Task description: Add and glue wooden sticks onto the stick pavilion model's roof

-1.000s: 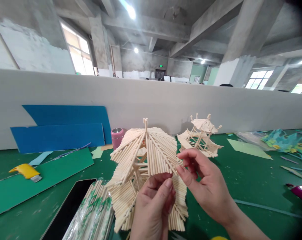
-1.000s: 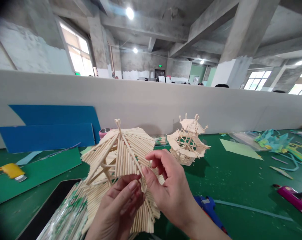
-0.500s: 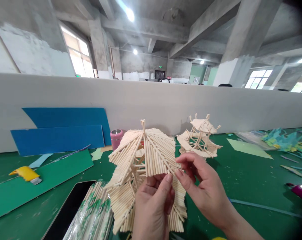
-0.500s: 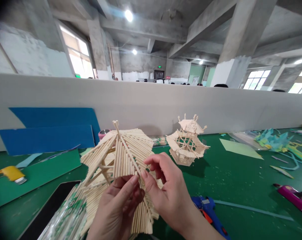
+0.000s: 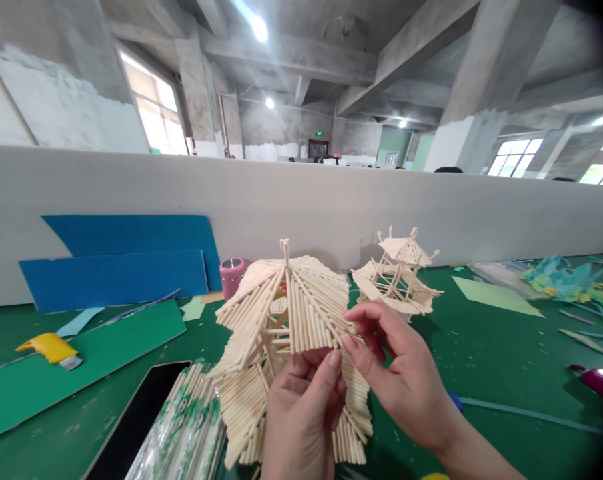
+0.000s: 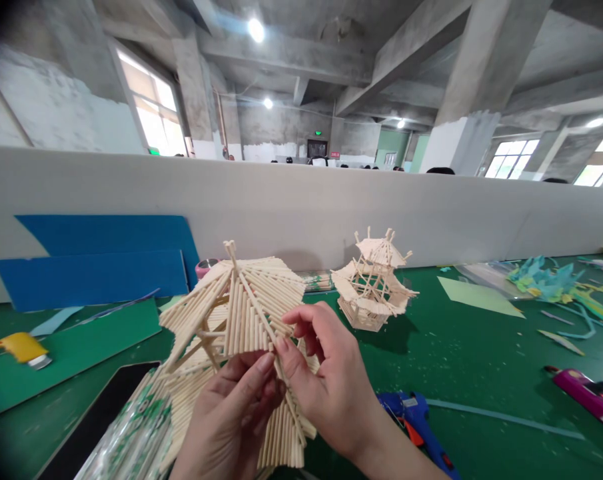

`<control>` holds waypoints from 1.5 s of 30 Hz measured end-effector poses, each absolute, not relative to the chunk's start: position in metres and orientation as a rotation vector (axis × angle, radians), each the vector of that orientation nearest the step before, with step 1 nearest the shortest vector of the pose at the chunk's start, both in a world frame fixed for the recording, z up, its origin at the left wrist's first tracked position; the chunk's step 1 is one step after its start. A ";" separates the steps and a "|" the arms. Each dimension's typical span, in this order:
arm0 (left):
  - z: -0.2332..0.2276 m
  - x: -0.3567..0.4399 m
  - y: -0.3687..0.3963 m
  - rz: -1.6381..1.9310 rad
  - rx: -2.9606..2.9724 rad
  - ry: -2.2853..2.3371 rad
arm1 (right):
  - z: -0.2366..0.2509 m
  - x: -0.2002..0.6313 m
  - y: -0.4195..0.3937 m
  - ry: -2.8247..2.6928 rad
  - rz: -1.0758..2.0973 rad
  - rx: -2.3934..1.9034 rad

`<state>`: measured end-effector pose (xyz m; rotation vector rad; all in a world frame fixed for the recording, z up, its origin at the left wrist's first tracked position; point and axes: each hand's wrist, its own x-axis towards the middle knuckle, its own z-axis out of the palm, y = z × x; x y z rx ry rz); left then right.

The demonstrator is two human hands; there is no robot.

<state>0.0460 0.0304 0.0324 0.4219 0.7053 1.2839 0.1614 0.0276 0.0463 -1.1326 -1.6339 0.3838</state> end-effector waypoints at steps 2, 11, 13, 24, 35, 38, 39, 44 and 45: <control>0.032 0.044 0.030 1.261 0.435 0.710 | 0.047 0.160 0.029 -1.634 0.389 -1.134; 0.031 0.042 0.028 1.280 0.456 0.671 | 0.047 0.157 0.030 -1.636 0.408 -1.145; 0.031 0.042 0.028 1.286 0.450 0.671 | 0.047 0.156 0.030 -1.635 0.407 -1.149; 0.027 0.046 0.030 1.303 0.443 0.652 | 0.048 0.156 0.031 -1.630 0.416 -1.165; 0.026 0.045 0.031 1.297 0.432 0.648 | 0.048 0.156 0.031 -1.630 0.420 -1.171; 0.026 0.045 0.030 1.288 0.447 0.657 | 0.049 0.157 0.030 -1.630 0.438 -1.159; 0.026 0.045 0.030 1.278 0.455 0.657 | 0.049 0.157 0.030 -1.628 0.448 -1.154; 0.024 0.044 0.027 1.285 0.475 0.667 | 0.047 0.160 0.029 -1.564 0.468 -1.137; 0.023 0.043 0.027 1.297 0.480 0.670 | 0.045 0.160 0.028 -1.538 0.455 -1.129</control>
